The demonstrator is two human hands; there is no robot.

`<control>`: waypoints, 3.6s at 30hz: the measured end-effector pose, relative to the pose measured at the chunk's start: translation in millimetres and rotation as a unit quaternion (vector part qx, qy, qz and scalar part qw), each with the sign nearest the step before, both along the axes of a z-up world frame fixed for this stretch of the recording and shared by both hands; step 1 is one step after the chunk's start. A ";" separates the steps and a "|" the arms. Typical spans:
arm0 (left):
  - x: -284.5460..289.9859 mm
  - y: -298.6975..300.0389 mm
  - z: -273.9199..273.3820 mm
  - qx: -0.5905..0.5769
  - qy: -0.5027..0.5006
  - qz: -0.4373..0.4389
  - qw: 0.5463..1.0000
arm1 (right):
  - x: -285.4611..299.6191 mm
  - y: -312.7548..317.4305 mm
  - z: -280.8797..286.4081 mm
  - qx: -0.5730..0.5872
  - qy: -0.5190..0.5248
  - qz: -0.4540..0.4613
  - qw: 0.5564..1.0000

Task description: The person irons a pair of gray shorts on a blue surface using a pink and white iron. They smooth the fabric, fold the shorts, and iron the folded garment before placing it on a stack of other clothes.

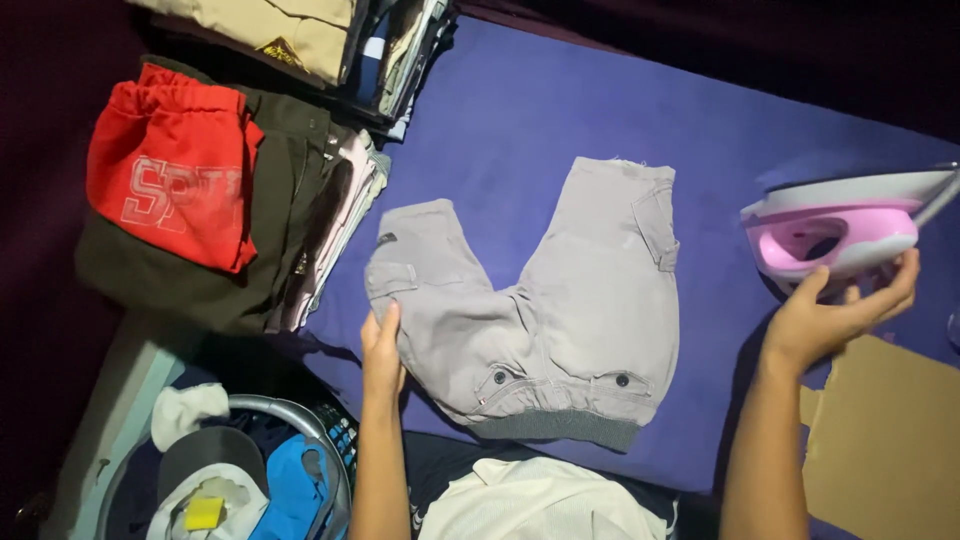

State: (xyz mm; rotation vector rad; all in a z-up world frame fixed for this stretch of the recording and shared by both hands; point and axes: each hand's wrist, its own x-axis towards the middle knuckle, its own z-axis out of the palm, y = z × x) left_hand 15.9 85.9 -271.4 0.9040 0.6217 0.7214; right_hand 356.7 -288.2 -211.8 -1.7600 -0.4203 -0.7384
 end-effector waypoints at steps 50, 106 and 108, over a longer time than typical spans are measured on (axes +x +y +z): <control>55.3 -60.5 57.7 0.374 0.346 -0.103 0.854 | -172.4 2.4 -90.7 0.339 0.631 0.236 0.656; 91.0 40.1 102.8 0.229 -0.037 -0.090 0.969 | -61.0 0.3 15.4 0.318 0.232 0.265 0.880; 99.4 49.7 85.0 0.234 0.017 -0.085 0.968 | -59.9 11.9 9.5 0.313 0.264 0.243 0.879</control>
